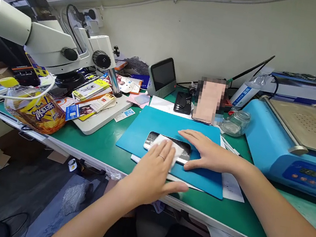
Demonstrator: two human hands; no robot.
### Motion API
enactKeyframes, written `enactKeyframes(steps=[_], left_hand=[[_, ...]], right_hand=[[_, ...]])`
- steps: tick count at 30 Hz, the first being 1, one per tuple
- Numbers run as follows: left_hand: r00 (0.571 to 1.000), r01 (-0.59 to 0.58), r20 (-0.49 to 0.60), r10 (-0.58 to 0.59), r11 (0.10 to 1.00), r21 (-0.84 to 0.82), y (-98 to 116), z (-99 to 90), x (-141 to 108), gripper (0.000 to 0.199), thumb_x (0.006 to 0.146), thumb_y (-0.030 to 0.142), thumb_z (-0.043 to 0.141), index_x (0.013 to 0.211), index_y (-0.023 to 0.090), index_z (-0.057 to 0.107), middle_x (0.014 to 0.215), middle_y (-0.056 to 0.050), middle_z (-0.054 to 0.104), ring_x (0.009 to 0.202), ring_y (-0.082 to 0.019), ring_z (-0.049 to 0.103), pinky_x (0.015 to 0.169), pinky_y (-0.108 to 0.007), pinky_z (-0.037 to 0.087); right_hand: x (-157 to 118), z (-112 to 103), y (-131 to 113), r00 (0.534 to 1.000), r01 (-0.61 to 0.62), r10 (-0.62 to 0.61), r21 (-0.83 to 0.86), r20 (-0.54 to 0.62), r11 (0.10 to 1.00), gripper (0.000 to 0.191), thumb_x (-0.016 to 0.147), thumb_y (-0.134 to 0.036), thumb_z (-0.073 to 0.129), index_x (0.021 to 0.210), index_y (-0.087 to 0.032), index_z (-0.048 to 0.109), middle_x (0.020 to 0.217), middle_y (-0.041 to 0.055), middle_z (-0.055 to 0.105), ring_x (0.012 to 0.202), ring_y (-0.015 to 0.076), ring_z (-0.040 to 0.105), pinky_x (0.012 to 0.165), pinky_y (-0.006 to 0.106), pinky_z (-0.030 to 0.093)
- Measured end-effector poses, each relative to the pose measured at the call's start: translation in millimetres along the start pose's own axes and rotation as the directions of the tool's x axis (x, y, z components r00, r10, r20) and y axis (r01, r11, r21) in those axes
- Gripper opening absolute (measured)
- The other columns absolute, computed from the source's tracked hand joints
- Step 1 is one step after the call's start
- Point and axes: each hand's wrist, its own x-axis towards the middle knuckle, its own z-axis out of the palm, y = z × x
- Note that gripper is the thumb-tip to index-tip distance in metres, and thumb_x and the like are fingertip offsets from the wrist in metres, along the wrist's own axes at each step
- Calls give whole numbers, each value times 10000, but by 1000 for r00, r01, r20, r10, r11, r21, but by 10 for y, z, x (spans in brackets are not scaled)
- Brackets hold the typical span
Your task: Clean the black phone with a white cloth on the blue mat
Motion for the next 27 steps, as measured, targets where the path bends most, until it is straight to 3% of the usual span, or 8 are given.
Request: enactKeyframes(steps=[3, 5, 10, 14, 18, 23, 27], left_hand=[[997, 71, -2, -71, 997, 29, -176, -19, 11, 968, 991, 776, 265, 1586, 14, 310, 1669, -229, 232, 1568, -363, 177, 1249, -531, 263], [995, 98, 2, -98, 994, 42, -176, -11, 104, 978, 993, 774, 265, 1582, -6, 304, 1664, -246, 233, 1566, -371, 175, 1252, -531, 247], [999, 41, -9, -40, 999, 21, 179, 61, 353, 1068, 944, 837, 253, 1567, -29, 328, 1655, -253, 261, 1564, -357, 204, 1268, -485, 222], [999, -21, -26, 20, 1000, -12, 335, 94, 297, 1053, 942, 837, 215, 1566, 1, 348, 1654, -227, 292, 1565, -345, 210, 1270, -482, 223], [999, -44, -3, 44, 999, -22, 123, 41, 61, 986, 953, 817, 262, 1579, 60, 347, 1670, -184, 281, 1571, -326, 199, 1264, -475, 252], [996, 86, 21, -87, 996, 24, -236, -53, -41, 921, 1001, 753, 301, 1586, 41, 321, 1672, -216, 240, 1570, -341, 190, 1250, -521, 272], [992, 119, 25, -120, 992, 32, -147, -47, 116, 1006, 981, 788, 282, 1578, -21, 304, 1657, -258, 243, 1568, -367, 170, 1257, -529, 244]], right_hand=[[-1, -18, -27, 1000, -10, 10, -2, 4, 1000, 1177, 686, -800, 715, 1634, -280, 249, 1716, 119, 222, 1550, 443, 185, 1222, 619, 256], [0, -25, -37, 1000, -9, 9, -4, 7, 1000, 1177, 691, -793, 715, 1634, -262, 252, 1714, 125, 228, 1550, 440, 187, 1228, 610, 250], [2, -10, -9, 1000, 8, -8, 10, 3, 1000, 1113, 733, -755, 703, 1632, -271, 258, 1707, 122, 246, 1548, 443, 190, 1229, 616, 241], [1, 13, 35, 1000, 23, -23, 7, 1, 1000, 1080, 761, -770, 668, 1633, -295, 244, 1708, 124, 243, 1553, 436, 180, 1225, 633, 228], [-2, 13, 33, 999, 35, -35, 3, -16, 999, 1105, 723, -788, 694, 1629, -348, 239, 1708, 111, 248, 1544, 453, 200, 1205, 658, 255], [-13, -11, -9, 1000, 8, -8, 14, -3, 1000, 1156, 686, -786, 724, 1630, -315, 252, 1710, 109, 239, 1544, 454, 194, 1221, 628, 251], [-10, -17, -17, 1000, -9, 9, 28, 8, 1000, 1168, 686, -788, 720, 1634, -295, 247, 1717, 103, 222, 1546, 461, 176, 1226, 625, 243]])
